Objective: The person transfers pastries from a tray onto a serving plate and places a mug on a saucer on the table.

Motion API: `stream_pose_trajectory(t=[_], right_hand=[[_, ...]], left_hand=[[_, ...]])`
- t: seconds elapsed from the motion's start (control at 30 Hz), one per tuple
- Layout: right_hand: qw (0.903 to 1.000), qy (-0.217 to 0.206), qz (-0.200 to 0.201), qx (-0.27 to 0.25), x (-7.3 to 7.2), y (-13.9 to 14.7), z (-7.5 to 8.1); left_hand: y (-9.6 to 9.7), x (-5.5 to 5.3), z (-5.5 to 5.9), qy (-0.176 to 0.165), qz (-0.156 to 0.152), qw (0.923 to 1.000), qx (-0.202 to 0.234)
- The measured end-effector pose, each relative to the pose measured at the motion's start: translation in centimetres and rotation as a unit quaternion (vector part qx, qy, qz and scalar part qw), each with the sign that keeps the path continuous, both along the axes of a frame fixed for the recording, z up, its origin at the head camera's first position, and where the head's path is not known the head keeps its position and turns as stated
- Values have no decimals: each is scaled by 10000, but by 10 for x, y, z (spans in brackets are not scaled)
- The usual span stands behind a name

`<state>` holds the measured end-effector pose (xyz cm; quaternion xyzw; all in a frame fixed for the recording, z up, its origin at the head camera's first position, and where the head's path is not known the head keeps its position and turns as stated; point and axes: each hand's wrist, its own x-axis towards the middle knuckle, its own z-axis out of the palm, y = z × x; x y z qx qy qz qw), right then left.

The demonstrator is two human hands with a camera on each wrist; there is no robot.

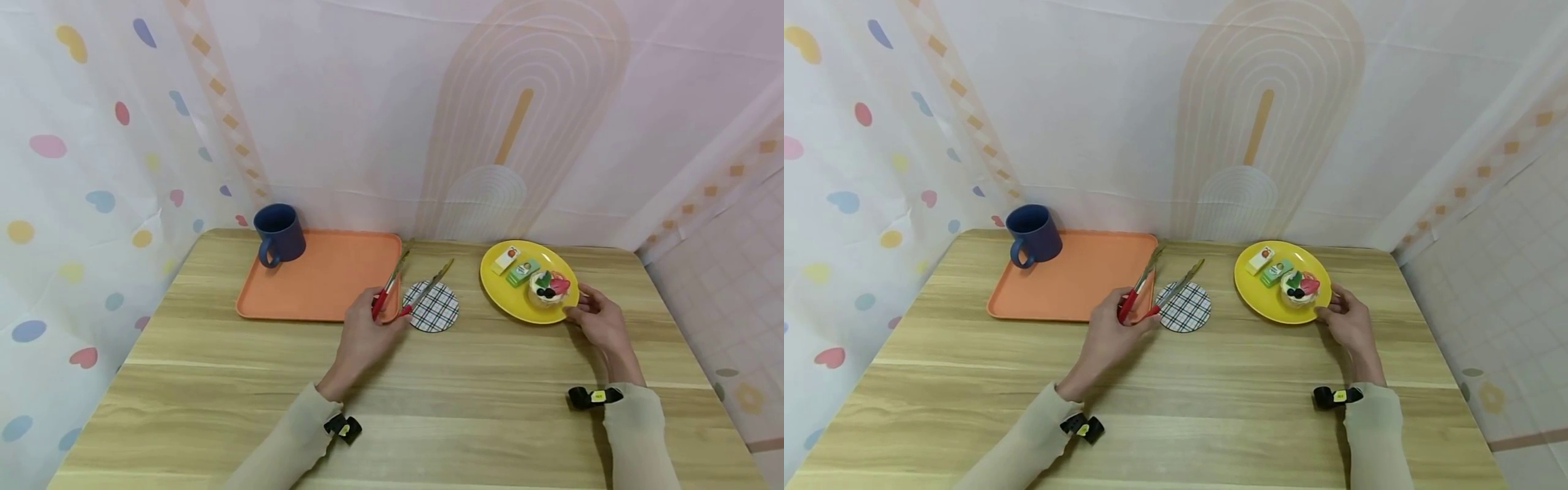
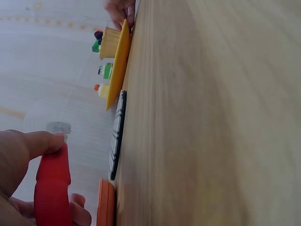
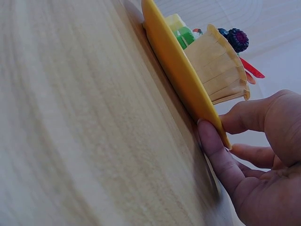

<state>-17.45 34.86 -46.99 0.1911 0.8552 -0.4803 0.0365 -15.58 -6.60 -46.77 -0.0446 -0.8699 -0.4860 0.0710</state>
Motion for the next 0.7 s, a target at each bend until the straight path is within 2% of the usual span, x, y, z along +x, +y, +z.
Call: stream_pose_trajectory(t=[0.33, 0.7], right_hand=[[10000, -23, 36, -46, 0, 3, 0], [10000, -57, -37, -13, 1, -1, 1]], left_hand=[[-15, -1, 2, 10, 223, 9997, -127], [-29, -2, 3, -153, 500, 9982, -277]])
